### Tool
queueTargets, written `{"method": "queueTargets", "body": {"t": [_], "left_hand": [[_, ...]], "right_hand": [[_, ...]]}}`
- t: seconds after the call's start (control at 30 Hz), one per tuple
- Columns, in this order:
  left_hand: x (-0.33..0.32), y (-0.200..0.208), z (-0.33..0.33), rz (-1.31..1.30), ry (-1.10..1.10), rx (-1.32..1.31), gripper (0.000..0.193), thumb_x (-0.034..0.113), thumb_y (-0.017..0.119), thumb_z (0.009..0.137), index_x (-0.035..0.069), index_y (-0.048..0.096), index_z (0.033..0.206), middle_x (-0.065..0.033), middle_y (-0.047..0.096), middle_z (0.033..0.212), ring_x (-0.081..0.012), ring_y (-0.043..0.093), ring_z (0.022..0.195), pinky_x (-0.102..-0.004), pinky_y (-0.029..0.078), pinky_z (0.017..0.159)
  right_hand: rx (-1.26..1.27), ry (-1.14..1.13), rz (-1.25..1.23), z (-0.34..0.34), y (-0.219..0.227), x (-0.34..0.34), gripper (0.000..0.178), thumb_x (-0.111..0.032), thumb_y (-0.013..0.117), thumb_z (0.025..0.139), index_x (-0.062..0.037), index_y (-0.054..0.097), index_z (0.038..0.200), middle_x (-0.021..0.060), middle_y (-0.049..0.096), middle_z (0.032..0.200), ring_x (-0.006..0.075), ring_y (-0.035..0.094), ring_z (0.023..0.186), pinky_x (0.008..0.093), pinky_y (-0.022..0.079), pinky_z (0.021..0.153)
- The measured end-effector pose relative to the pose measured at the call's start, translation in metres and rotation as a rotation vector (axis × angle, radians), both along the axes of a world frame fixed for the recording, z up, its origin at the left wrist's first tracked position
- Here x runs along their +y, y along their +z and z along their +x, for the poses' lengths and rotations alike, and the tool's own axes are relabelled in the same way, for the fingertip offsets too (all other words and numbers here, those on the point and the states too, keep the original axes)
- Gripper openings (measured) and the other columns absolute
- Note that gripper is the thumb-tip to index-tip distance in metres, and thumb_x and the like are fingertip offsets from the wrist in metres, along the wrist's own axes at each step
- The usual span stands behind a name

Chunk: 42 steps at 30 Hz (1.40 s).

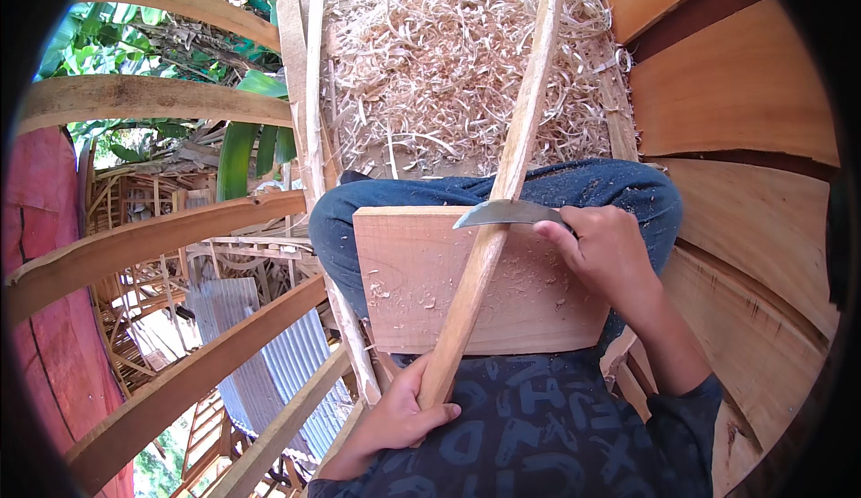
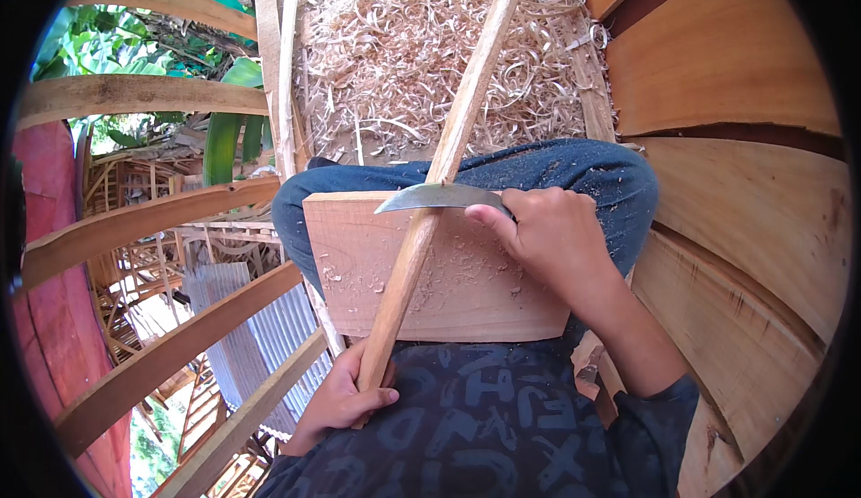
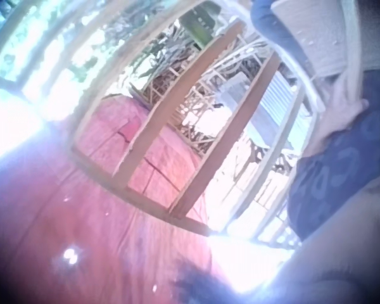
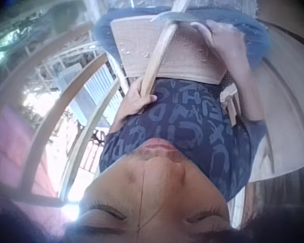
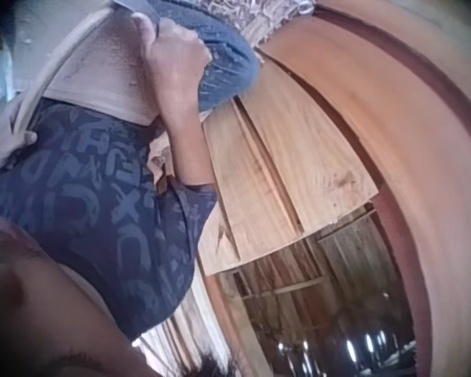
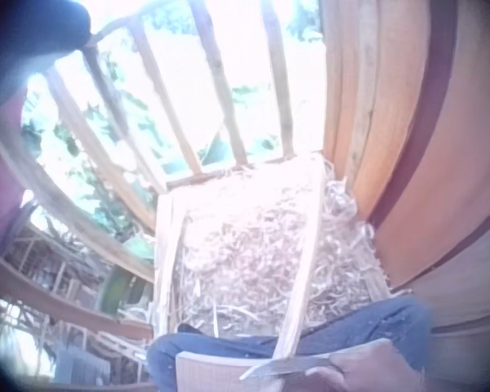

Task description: The person sits cross-legged and uses a curved knife to shave and shape a long wooden stick held against a flat board on their lap. Wood shavings accumulate on the board and surrounding area as the person repeatedly scrapes the stick's surface.

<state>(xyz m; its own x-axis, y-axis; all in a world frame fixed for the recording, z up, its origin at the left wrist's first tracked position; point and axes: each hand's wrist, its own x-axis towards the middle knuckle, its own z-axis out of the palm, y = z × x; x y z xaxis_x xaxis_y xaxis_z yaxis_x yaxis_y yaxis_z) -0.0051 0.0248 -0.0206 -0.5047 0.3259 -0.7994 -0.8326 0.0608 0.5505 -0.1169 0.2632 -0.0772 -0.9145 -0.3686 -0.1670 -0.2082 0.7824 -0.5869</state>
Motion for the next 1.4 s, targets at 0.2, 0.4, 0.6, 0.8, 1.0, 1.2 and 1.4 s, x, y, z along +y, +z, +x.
{"method": "queueTargets", "body": {"t": [0.2, 0.4, 0.6, 0.8, 1.0, 1.2, 1.4], "left_hand": [[-0.006, -0.001, 0.002, -0.011, -0.075, 0.050, 0.050, 0.010, 0.072, 0.073, 0.000, 0.045, 0.114, 0.0011, 0.045, 0.072, -0.0069, 0.043, 0.061, -0.0207, 0.034, 0.053], [-0.001, 0.012, -0.011, 0.088, 0.049, -0.055, 0.046, 0.007, 0.070, 0.074, 0.000, 0.044, 0.111, 0.0020, 0.042, 0.068, -0.0074, 0.041, 0.058, -0.0216, 0.033, 0.051], [-0.013, 0.012, -0.006, 0.114, -0.003, -0.066, 0.056, 0.013, 0.071, 0.077, -0.001, 0.040, 0.122, -0.0009, 0.047, 0.081, -0.0084, 0.046, 0.072, -0.0237, 0.038, 0.064], [-0.016, 0.010, -0.007, 0.122, -0.092, -0.089, 0.065, 0.018, 0.072, 0.079, -0.003, 0.037, 0.130, -0.0029, 0.050, 0.090, -0.0095, 0.049, 0.081, -0.0250, 0.042, 0.072], [-0.016, 0.018, -0.010, 0.128, -0.062, -0.111, 0.068, 0.018, 0.073, 0.078, -0.004, 0.036, 0.132, -0.0041, 0.051, 0.097, -0.0106, 0.050, 0.088, -0.0268, 0.042, 0.079], [-0.004, 0.023, -0.017, 0.042, -0.023, -0.010, 0.049, 0.011, 0.071, 0.073, -0.001, 0.043, 0.111, 0.0016, 0.041, 0.068, -0.0069, 0.038, 0.059, -0.0218, 0.030, 0.052], [-0.011, 0.023, -0.018, 0.018, 0.000, -0.009, 0.050, 0.012, 0.072, 0.073, 0.000, 0.043, 0.112, 0.0014, 0.041, 0.069, -0.0071, 0.039, 0.061, -0.0227, 0.031, 0.055]], "right_hand": [[-0.021, 0.293, -0.013, 0.025, 0.037, -0.020, 0.051, -0.048, 0.054, 0.088, -0.0065, 0.055, 0.059, 0.0147, 0.053, 0.046, 0.0293, 0.058, 0.042, 0.0386, 0.045, 0.040], [-0.013, 0.016, -0.013, 0.003, 0.016, -0.007, 0.052, -0.047, 0.054, 0.088, -0.0058, 0.055, 0.056, 0.0137, 0.054, 0.048, 0.0293, 0.059, 0.044, 0.0377, 0.045, 0.041], [0.141, 0.109, -0.003, -0.020, 0.000, 0.006, 0.049, -0.049, 0.058, 0.085, -0.0078, 0.052, 0.058, 0.0122, 0.054, 0.050, 0.0277, 0.056, 0.041, 0.0378, 0.043, 0.039], [0.072, 0.230, -0.033, 0.014, 0.036, -0.015, 0.051, -0.049, 0.056, 0.086, -0.0056, 0.055, 0.060, 0.0140, 0.055, 0.050, 0.0303, 0.058, 0.044, 0.0376, 0.046, 0.043], [0.013, -0.175, 0.006, -0.040, 0.003, 0.022, 0.046, -0.040, 0.058, 0.088, -0.0009, 0.058, 0.065, 0.0165, 0.056, 0.054, 0.0332, 0.057, 0.047, 0.0398, 0.045, 0.046], [0.078, 0.222, -0.046, 0.004, 0.029, -0.008, 0.051, -0.048, 0.054, 0.088, -0.0057, 0.057, 0.059, 0.0137, 0.055, 0.050, 0.0298, 0.060, 0.047, 0.0406, 0.046, 0.043], [0.017, 0.067, 0.059, -0.031, 0.015, 0.003, 0.052, -0.048, 0.050, 0.090, -0.0039, 0.059, 0.064, 0.0133, 0.056, 0.050, 0.0293, 0.061, 0.048, 0.0386, 0.048, 0.045]]}}
